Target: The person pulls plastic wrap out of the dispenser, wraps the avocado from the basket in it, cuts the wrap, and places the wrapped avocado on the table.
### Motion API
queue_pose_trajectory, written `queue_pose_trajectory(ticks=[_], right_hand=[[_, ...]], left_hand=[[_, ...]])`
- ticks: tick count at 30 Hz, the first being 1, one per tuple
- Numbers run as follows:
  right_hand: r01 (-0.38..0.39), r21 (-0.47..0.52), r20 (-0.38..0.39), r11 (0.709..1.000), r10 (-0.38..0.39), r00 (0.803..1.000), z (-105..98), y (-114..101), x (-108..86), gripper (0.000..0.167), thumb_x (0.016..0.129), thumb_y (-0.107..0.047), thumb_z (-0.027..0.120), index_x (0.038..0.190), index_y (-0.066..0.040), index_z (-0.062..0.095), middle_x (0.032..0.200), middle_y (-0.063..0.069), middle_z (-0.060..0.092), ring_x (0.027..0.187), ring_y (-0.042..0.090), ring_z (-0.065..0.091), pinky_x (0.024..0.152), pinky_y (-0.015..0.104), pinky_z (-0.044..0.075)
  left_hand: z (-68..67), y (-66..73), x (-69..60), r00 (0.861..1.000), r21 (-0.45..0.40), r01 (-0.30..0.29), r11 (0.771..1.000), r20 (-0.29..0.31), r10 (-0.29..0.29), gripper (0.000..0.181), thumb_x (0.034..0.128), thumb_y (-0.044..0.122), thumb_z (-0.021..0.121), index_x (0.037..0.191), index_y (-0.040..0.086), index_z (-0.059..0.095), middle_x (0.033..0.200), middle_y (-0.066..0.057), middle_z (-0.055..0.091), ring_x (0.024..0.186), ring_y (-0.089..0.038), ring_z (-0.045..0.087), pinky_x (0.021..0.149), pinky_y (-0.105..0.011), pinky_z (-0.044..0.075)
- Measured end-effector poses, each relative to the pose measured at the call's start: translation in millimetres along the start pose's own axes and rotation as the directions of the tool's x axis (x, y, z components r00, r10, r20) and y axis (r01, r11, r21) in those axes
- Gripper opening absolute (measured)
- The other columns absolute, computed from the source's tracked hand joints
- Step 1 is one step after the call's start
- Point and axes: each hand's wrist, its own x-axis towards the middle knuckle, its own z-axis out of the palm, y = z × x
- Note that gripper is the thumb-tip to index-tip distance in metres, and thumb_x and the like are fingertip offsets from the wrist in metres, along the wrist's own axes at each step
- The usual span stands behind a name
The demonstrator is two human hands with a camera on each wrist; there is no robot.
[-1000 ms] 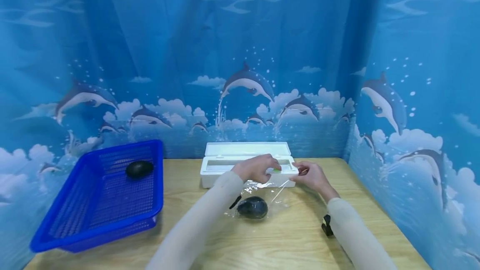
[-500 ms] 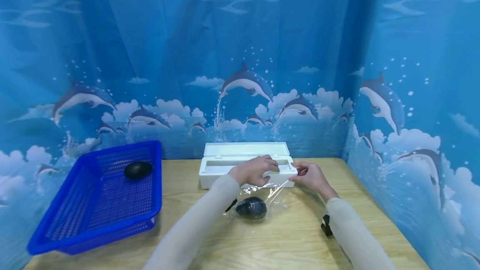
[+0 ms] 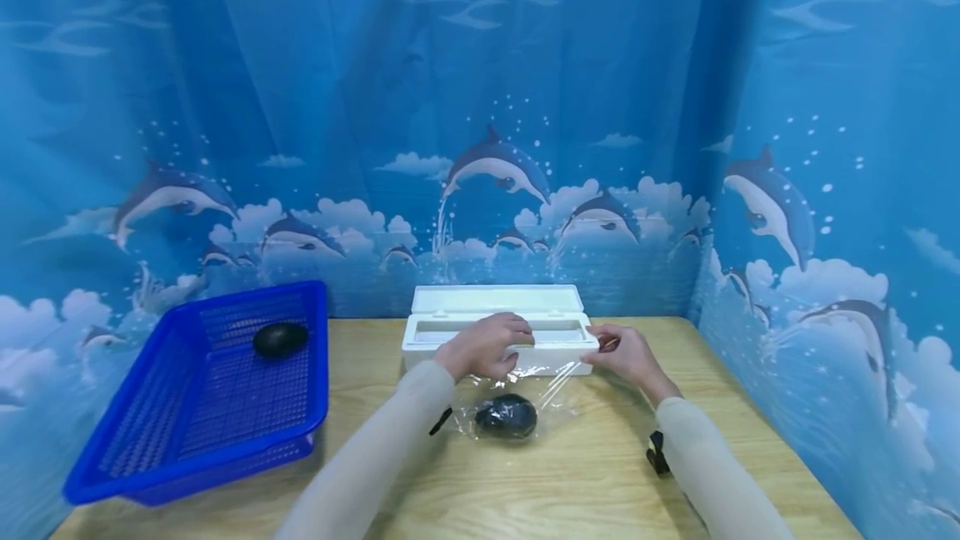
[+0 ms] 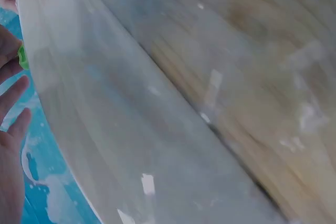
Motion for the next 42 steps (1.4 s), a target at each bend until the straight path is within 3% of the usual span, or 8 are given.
queue_pose_trajectory(ticks=[10,19,25,30,42], right_hand=[[0.021,-0.003,-0.014,1.0,-0.021,1.0,-2,4,0.6,0.053,0.08,-0.012,0.089,0.127,0.003,0.069,0.103,0.022,0.075,0.085,0.017,0.069,0.07,0.018,0.056],[0.008,0.004,0.002,1.0,-0.008,1.0,1,0,0.0,0.053,0.081,-0.012,0.088,0.128,0.003,0.069,0.104,0.023,0.075,0.085,0.017,0.068,0.071,0.02,0.057],[0.005,0.008,0.005,1.0,-0.005,1.0,0,0,-0.2,0.053,0.081,-0.014,0.088,0.128,0.002,0.069,0.104,0.021,0.075,0.084,0.016,0.067,0.071,0.02,0.057],[0.005,-0.003,-0.003,1.0,-0.005,1.0,-3,0,-1.5,0.054,0.081,-0.013,0.088,0.128,0.003,0.069,0.104,0.022,0.074,0.085,0.016,0.067,0.07,0.019,0.056],[0.019,0.002,-0.006,1.0,-0.019,1.0,-1,2,0.0,0.055,0.079,-0.014,0.09,0.127,0.002,0.069,0.102,0.021,0.075,0.085,0.016,0.069,0.071,0.018,0.057]], left_hand=[[-1.0,-3.5,-23.5,0.996,-0.009,0.03,1.0,-0.088,-0.031,0.031,0.0919,0.024,0.071,0.119,0.009,0.074,0.12,-0.007,0.075,0.12,-0.025,0.067,0.119,-0.052,0.044],[-0.9,-6.1,-38.4,0.988,0.041,0.103,0.994,-0.121,-0.098,0.023,0.0932,0.029,0.07,0.111,0.016,0.077,0.118,0.0,0.077,0.125,-0.023,0.065,0.118,-0.052,0.044],[-1.1,-15.1,-56.5,0.974,0.061,0.107,0.992,-0.206,-0.092,0.014,0.0887,0.025,0.076,0.099,0.016,0.08,0.105,0.001,0.079,0.12,-0.025,0.067,0.113,-0.051,0.048],[-3.3,-21.2,-76.1,0.958,0.059,0.148,0.987,-0.258,-0.128,0.013,0.0862,0.025,0.079,0.095,0.016,0.081,0.1,0.002,0.08,0.119,-0.026,0.067,0.11,-0.051,0.05],[-7.4,-26.6,-99.9,0.936,0.067,0.216,0.974,-0.298,-0.187,0.009,0.085,0.025,0.079,0.091,0.019,0.082,0.096,0.003,0.081,0.12,-0.028,0.066,0.106,-0.06,0.05]])
